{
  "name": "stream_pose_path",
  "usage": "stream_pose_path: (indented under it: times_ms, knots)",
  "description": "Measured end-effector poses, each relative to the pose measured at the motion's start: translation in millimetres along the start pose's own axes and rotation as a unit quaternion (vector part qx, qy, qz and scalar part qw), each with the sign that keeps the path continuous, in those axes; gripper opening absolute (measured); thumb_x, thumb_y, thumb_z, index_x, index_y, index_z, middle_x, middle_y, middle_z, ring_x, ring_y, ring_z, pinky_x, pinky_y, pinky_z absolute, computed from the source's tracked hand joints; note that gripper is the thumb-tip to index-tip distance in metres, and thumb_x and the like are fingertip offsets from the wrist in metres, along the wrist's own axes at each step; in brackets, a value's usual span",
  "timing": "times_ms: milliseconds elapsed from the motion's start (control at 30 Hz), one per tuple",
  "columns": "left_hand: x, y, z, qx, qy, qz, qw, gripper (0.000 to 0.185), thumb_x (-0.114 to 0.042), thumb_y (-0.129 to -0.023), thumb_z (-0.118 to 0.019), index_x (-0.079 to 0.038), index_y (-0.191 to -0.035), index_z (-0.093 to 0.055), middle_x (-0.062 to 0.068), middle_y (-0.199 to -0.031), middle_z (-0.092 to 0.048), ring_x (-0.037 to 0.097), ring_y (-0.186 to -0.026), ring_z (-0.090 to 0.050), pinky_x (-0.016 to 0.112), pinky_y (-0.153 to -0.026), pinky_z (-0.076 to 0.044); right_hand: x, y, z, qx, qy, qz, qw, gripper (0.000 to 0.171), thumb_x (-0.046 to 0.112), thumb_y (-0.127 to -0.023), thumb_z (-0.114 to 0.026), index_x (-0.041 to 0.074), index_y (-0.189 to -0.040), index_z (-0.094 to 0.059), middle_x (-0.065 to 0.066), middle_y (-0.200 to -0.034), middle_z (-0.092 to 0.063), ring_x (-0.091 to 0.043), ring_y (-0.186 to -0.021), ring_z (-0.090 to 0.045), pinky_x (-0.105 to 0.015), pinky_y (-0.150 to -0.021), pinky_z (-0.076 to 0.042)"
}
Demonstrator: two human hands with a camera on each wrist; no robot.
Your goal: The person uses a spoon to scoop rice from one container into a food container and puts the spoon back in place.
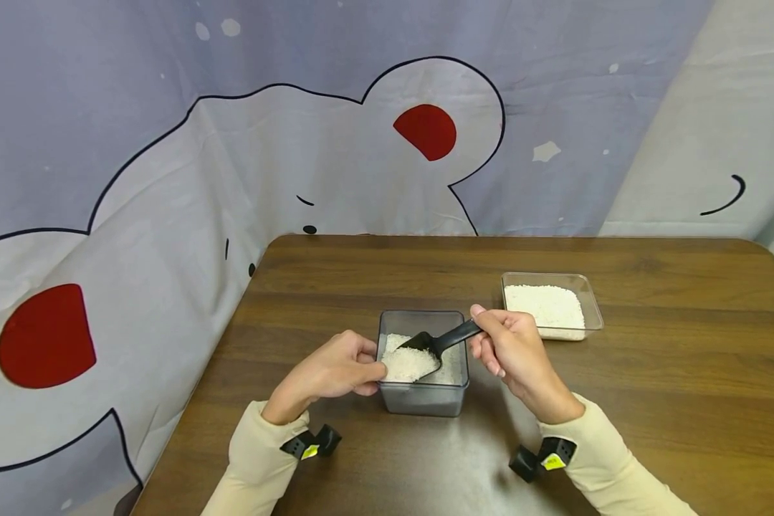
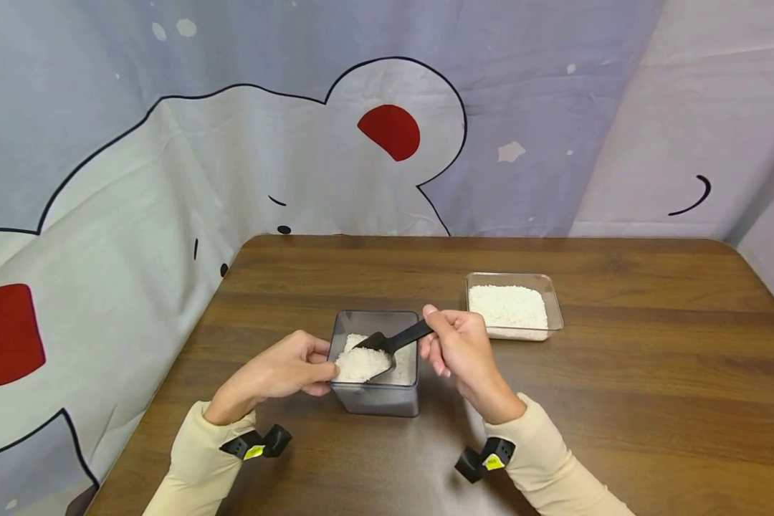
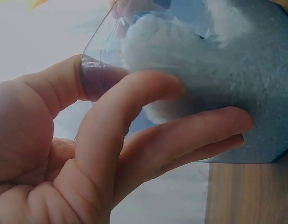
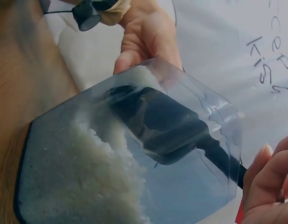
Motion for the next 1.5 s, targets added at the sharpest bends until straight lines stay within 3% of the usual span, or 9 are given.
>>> stream_pose_path:
  times_ms: [133,400,633,967,1333,1500]
  knots:
    - [0.3,-0.5,0.3,0.002,-0.001,-0.006,1.0,0.022,-0.005,-0.078,-0.056,0.007,-0.096,-0.063,0.009,-0.073,-0.068,0.012,-0.074,-0.063,0.03,-0.07,-0.055,2,-2,4,-0.01,-0.02,-0.006,1.0,0.037,0.021,-0.093,-0.052,-0.002,-0.065,-0.054,0.001,-0.043,-0.051,-0.003,-0.027,-0.034,-0.015,-0.027,-0.023]
    - [1.9,-2.2,0.1,0.004,-0.009,-0.005,0.9999,0.017,-0.004,-0.078,-0.054,0.006,-0.086,-0.063,0.002,-0.057,-0.059,0.01,-0.07,-0.063,0.028,-0.07,-0.055,8,-4,11,-0.026,-0.037,-0.001,0.999,0.035,0.021,-0.092,-0.054,-0.003,-0.067,-0.056,0.0,-0.043,-0.051,-0.003,-0.025,-0.032,-0.017,-0.026,-0.019]
    - [0.5,-1.0,-0.4,0.003,-0.002,-0.008,1.0,0.02,-0.004,-0.078,-0.054,0.007,-0.092,-0.063,0.009,-0.069,-0.066,0.013,-0.073,-0.064,0.03,-0.07,-0.055,10,-5,14,-0.026,-0.049,-0.006,0.998,0.032,0.019,-0.093,-0.052,-0.001,-0.068,-0.056,-0.001,-0.043,-0.05,-0.003,-0.025,-0.032,-0.017,-0.026,-0.019]
    - [0.2,-0.9,-0.4,0.002,0.002,-0.006,1.0,0.02,-0.004,-0.078,-0.054,0.007,-0.093,-0.063,0.011,-0.07,-0.067,0.014,-0.076,-0.064,0.031,-0.072,-0.055,14,-8,22,-0.015,-0.079,-0.015,0.997,0.036,0.018,-0.093,-0.052,0.003,-0.061,-0.055,0.001,-0.042,-0.05,-0.002,-0.024,-0.03,-0.021,-0.027,-0.012]
    - [0.2,-1.1,-0.1,0.006,0.002,-0.005,1.0,0.022,-0.005,-0.079,-0.055,0.007,-0.095,-0.063,0.011,-0.071,-0.067,0.014,-0.078,-0.064,0.032,-0.073,-0.055,22,-11,36,0.042,-0.175,-0.023,0.983,0.04,0.013,-0.095,-0.046,0.002,-0.058,-0.057,0.001,-0.042,-0.05,-0.002,-0.025,-0.034,-0.018,-0.028,-0.012]
    - [1.0,-1.0,0.4,0.008,-0.002,-0.004,1.0,0.019,-0.005,-0.079,-0.054,0.008,-0.091,-0.062,0.004,-0.06,-0.06,0.014,-0.076,-0.064,0.032,-0.073,-0.055,29,-13,46,0.041,-0.218,-0.013,0.975,0.036,0.012,-0.096,-0.045,0.001,-0.065,-0.059,-0.002,-0.045,-0.053,-0.001,-0.026,-0.036,-0.013,-0.024,-0.021]
Point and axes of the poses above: each hand's wrist, its own y-axis away from the middle knuckle, its own z-axis out of the back of the hand, x = y × z, the point moved 1 cm from there along -y, towards the middle knuckle
